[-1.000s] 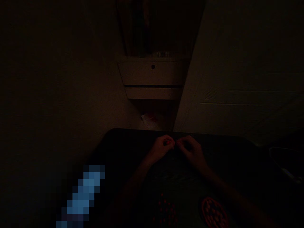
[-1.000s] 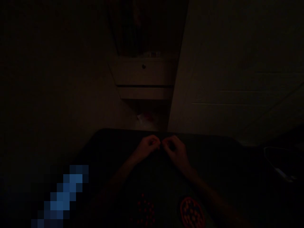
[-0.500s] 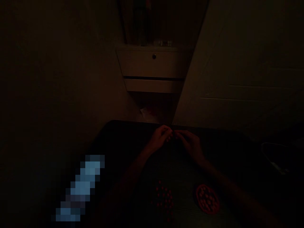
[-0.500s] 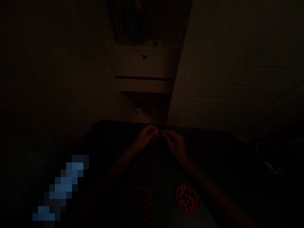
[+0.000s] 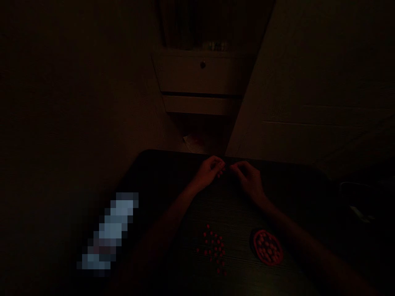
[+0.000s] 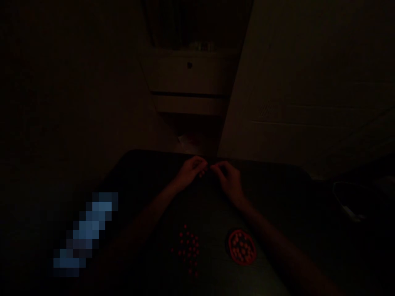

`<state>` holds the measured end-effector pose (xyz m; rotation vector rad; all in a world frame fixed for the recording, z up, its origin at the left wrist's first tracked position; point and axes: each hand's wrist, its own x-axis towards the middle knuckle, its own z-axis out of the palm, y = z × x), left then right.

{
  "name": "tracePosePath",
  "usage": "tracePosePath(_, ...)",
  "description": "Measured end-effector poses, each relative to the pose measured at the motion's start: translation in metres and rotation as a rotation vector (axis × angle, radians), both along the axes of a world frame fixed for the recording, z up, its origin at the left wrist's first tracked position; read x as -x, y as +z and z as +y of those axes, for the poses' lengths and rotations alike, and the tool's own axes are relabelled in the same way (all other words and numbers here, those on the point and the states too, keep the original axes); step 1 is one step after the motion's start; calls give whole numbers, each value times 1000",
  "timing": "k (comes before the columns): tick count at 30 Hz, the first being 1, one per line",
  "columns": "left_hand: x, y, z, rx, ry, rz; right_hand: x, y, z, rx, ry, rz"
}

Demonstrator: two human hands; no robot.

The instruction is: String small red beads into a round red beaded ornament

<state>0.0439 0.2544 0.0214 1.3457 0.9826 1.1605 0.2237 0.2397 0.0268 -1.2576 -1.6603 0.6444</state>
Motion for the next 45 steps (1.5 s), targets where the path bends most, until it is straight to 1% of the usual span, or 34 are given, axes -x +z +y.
tracePosePath(5,0,-1,1,-6,4,-12,0,-1,1,8,-3,11)
tracePosePath(15,1,0,-1,-17,12,-35,2,7,-3,15,-18,39)
tracePosePath(21,1,-2,0,-8,27,-39,2,5,-2,8,-21,68)
tracePosePath(31,0,-4,0,0,62,-47,1,-2,3,32,54,85)
tracePosePath(37,-1,-2,-2,-5,93,-47,0,-3,4,71,41,127)
tracePosePath(45,0,-2,-1,-14,120,-50,0,-4,8,108,38,132)
